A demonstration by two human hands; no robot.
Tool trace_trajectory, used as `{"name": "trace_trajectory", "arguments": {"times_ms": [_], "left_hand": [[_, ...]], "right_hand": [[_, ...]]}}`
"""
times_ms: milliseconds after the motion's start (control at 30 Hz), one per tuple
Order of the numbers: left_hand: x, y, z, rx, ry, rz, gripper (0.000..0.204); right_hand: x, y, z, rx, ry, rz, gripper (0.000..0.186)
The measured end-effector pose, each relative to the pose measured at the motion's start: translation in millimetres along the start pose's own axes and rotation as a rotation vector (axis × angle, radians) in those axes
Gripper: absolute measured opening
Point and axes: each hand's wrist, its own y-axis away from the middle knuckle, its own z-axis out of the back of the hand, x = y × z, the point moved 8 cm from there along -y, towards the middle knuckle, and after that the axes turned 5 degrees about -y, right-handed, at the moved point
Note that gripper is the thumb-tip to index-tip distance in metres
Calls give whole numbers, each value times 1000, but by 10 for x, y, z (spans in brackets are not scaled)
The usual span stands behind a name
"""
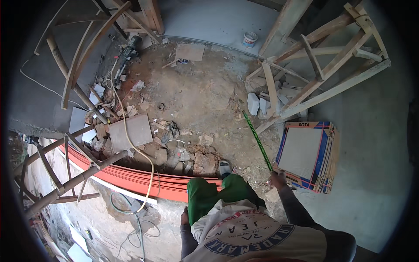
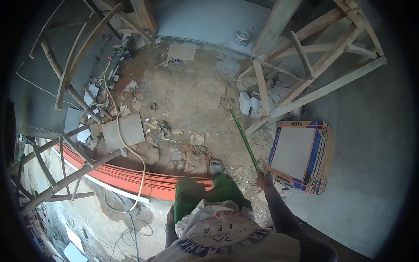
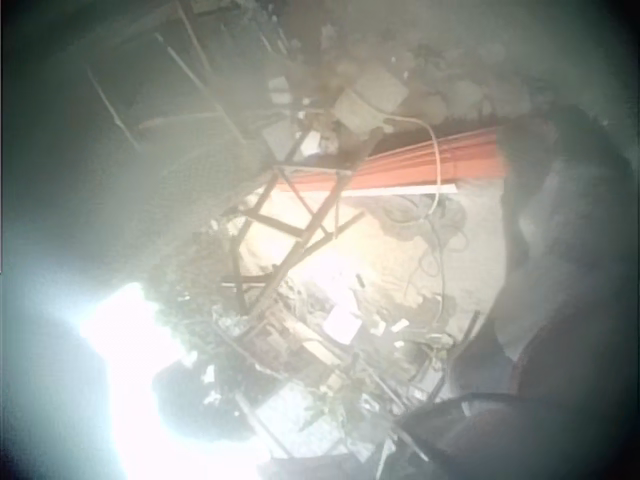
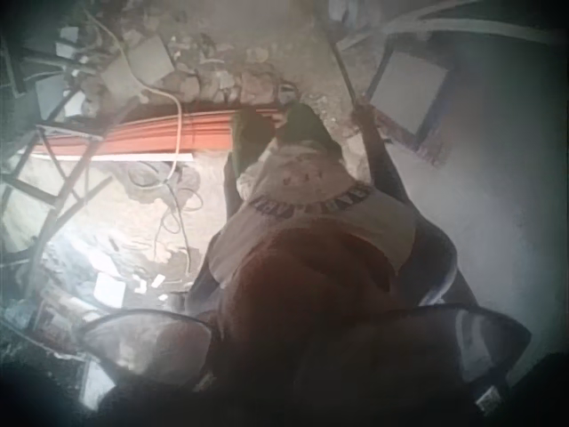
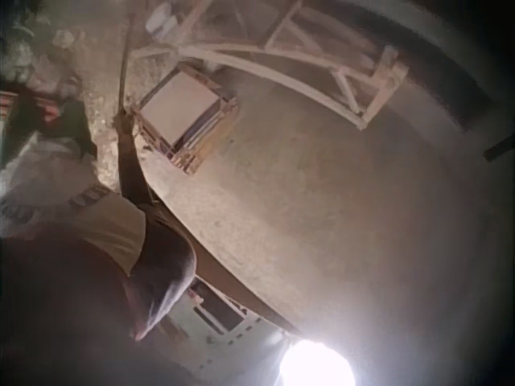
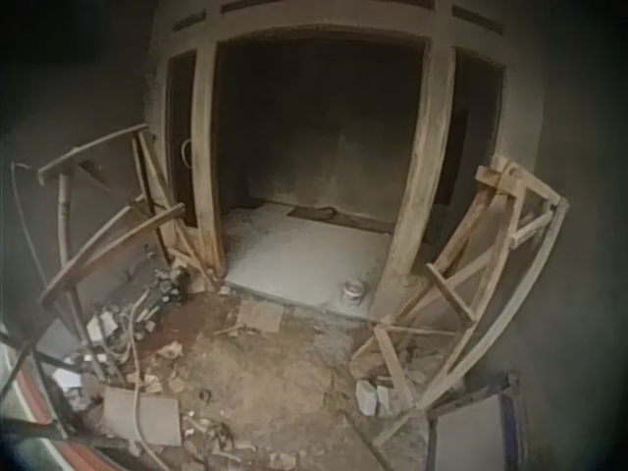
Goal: The person measures a floor section with a measuring tape and then marks a tile with a pencil using a spirit level and the measuring tape.
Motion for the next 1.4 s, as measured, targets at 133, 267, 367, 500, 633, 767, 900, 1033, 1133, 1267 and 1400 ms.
{"name": "trace_trajectory", "arguments": {"times_ms": [133,267,367,500,633,767,900,1033,1133,1267,1400], "left_hand": [[-2101,-455,-24,281,1442,333,64],[-4453,-1182,1304,64,864,54,54],[-5598,-2249,2057,102,896,-119,54],[-6676,-4194,2843,14,240,-255,46],[-8771,-4847,3892,-193,225,-517,46],[-9796,-4962,4832,2,834,-324,51],[-9740,-5996,4788,16,469,-323,46],[-9719,-6970,4483,125,551,-33,35],[-9946,-7510,3929,287,820,314,33],[-9248,-8313,4658,202,-795,-43,33],[-10202,-8720,4812,167,-183,137,33]], "right_hand": [[1639,-941,-149,7,-22,57,26],[3151,-2158,-532,68,-100,140,26],[4534,-2684,-1123,240,-129,206,26],[5371,-3609,-1401,109,-30,221,27],[5085,-4142,-972,-68,144,96,33],[5124,-3853,-1186,-187,386,-70,37],[5264,-4237,-1087,-510,529,184,62],[5616,-5337,-1463,-276,652,-130,59],[6719,-6298,-1340,-490,563,268,42],[8898,-7922,-2839,-167,890,328,32],[10587,-9379,-2792,-180,300,204,34]]}}
